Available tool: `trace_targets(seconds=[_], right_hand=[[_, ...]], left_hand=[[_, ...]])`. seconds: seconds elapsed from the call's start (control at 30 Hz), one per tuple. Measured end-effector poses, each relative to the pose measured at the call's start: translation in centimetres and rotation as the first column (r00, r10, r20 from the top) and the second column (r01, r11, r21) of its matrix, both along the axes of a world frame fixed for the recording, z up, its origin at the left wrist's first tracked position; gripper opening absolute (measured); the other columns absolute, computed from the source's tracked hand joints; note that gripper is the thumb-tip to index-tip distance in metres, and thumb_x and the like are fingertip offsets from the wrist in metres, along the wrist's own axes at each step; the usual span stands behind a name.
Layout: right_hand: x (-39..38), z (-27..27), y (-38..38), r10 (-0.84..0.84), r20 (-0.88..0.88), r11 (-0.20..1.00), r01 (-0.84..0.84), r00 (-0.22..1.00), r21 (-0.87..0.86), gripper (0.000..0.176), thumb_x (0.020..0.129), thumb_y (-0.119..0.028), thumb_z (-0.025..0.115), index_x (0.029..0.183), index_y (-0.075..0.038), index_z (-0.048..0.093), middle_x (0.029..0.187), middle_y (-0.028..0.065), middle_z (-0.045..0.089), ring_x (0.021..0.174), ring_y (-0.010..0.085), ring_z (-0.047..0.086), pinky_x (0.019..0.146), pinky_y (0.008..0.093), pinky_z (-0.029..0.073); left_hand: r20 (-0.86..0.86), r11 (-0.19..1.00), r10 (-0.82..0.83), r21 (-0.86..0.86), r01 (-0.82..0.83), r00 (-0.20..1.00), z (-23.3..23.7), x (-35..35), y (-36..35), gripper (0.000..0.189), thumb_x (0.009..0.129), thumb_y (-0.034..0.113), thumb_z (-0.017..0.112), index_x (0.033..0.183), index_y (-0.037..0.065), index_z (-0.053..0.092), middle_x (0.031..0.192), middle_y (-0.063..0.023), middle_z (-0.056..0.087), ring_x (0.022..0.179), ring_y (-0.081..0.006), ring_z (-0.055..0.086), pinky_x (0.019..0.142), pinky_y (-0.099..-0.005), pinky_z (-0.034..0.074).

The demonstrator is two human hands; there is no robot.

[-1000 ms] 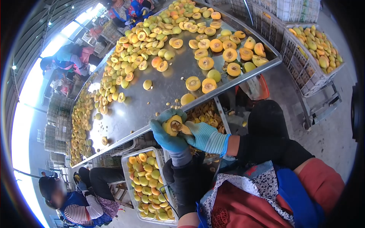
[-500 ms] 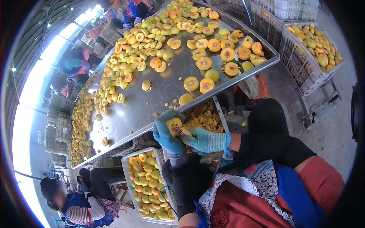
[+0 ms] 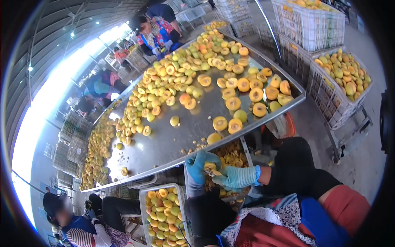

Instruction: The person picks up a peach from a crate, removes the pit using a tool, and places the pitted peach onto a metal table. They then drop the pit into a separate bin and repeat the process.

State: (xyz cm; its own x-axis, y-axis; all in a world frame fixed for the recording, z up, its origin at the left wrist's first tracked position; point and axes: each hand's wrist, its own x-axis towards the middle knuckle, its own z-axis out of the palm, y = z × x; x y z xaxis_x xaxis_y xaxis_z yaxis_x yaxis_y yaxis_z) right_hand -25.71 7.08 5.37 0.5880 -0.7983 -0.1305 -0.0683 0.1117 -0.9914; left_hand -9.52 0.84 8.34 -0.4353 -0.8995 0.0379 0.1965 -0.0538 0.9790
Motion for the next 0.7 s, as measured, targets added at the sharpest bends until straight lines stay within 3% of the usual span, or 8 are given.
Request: trace_targets(seconds=[0.07,0.17,0.23,0.3,0.4,0.5,0.63,0.7], right_hand=[[-0.1,1.0,0.6,0.063,0.16,0.912,-0.122,0.985,0.392,0.026,0.098,-0.038,0.052,0.102,-0.015,0.062,0.072,-0.0024,0.059,0.061,0.0123,0.054,0.055,0.0281,0.042],[0.0,0.1,0.5,0.043,0.055,0.966,-0.056,0.998,0.251,0.025,0.097,-0.038,0.054,0.099,-0.015,0.064,0.071,-0.0038,0.059,0.062,0.014,0.055,0.057,0.0289,0.043],[0.3,-1.8,0.0,-0.185,-0.259,0.905,0.061,0.948,-0.422,0.03,0.097,-0.039,0.052,0.096,-0.012,0.064,0.068,-0.0003,0.057,0.061,0.015,0.055,0.055,0.0293,0.044],[0.2,-1.9,0.4,-0.185,-0.228,0.936,0.101,0.956,-0.336,0.031,0.096,-0.04,0.053,0.097,-0.011,0.065,0.072,0.0022,0.062,0.064,0.0173,0.06,0.057,0.031,0.046],[-0.3,1.4,1.1,-0.008,0.01,0.879,0.002,1.0,0.477,0.028,0.095,-0.037,0.056,0.1,-0.011,0.065,0.074,0.0029,0.064,0.069,0.019,0.064,0.062,0.032,0.049],[-0.2,1.4,1.1,-0.008,0.098,0.896,-0.036,0.995,0.442,0.03,0.098,-0.043,0.053,0.093,-0.015,0.063,0.067,-0.0022,0.053,0.056,0.0074,0.049,0.05,0.0218,0.039],[0.2,1.1,0.4,-0.116,-0.287,0.886,-0.032,0.951,-0.463,0.018,0.096,-0.023,0.054,0.089,-0.007,0.058,0.066,0.0057,0.057,0.049,0.0197,0.054,0.043,0.0293,0.04],[0.3,2.3,0.9,-0.058,-0.162,0.98,0.087,0.985,0.179,0.03,0.097,-0.033,0.055,0.081,-0.007,0.054,0.064,0.0039,0.054,0.05,0.0149,0.053,0.042,0.029,0.038]], left_hand=[[-0.21,0.999,0.039,-0.011,-0.043,0.977,-0.3,-0.7,0.3,0.045,0.097,0.03,0.048,0.078,-0.006,0.066,0.071,-0.0193,0.066,0.057,-0.0247,0.063,0.055,-0.0336,0.052],[-0.163,0.998,0.023,-0.061,-0.033,0.986,-0.8,-0.9,0.4,0.047,0.098,0.032,0.045,0.081,-0.006,0.066,0.07,-0.0183,0.066,0.057,-0.0248,0.062,0.055,-0.0327,0.052],[0.155,0.987,0.058,-0.156,-0.034,0.986,-0.7,-0.9,0.1,0.048,0.098,0.032,0.044,0.079,-0.006,0.066,0.07,-0.0172,0.066,0.058,-0.0242,0.062,0.057,-0.032,0.051],[0.138,0.995,0.045,-0.096,-0.031,0.989,-0.5,-1.1,0.3,0.048,0.098,0.032,0.046,0.077,-0.006,0.066,0.071,-0.0153,0.067,0.062,-0.0222,0.064,0.061,-0.0302,0.052],[-0.219,0.999,-0.041,-0.017,0.038,0.975,-1.1,-0.6,0.1,0.045,0.097,0.032,0.05,0.078,-0.006,0.067,0.073,-0.0152,0.067,0.063,-0.0211,0.065,0.061,-0.0303,0.053],[-0.365,0.993,0.092,0.106,-0.056,0.926,-1.9,-0.9,0.3,0.044,0.098,0.03,0.048,0.08,-0.006,0.066,0.073,-0.0155,0.068,0.061,-0.0216,0.065,0.061,-0.0312,0.053],[-0.083,0.985,0.078,-0.147,-0.09,0.993,-0.6,-0.8,0.6,0.044,0.1,0.026,0.044,0.08,-0.007,0.065,0.072,-0.014,0.067,0.059,-0.0209,0.064,0.059,-0.0315,0.053],[-0.154,0.97,0.059,-0.223,-0.093,0.986,-1.4,-0.3,-0.1,0.044,0.1,0.027,0.046,0.08,-0.007,0.065,0.071,-0.0136,0.067,0.058,-0.0203,0.063,0.059,-0.0312,0.053]])
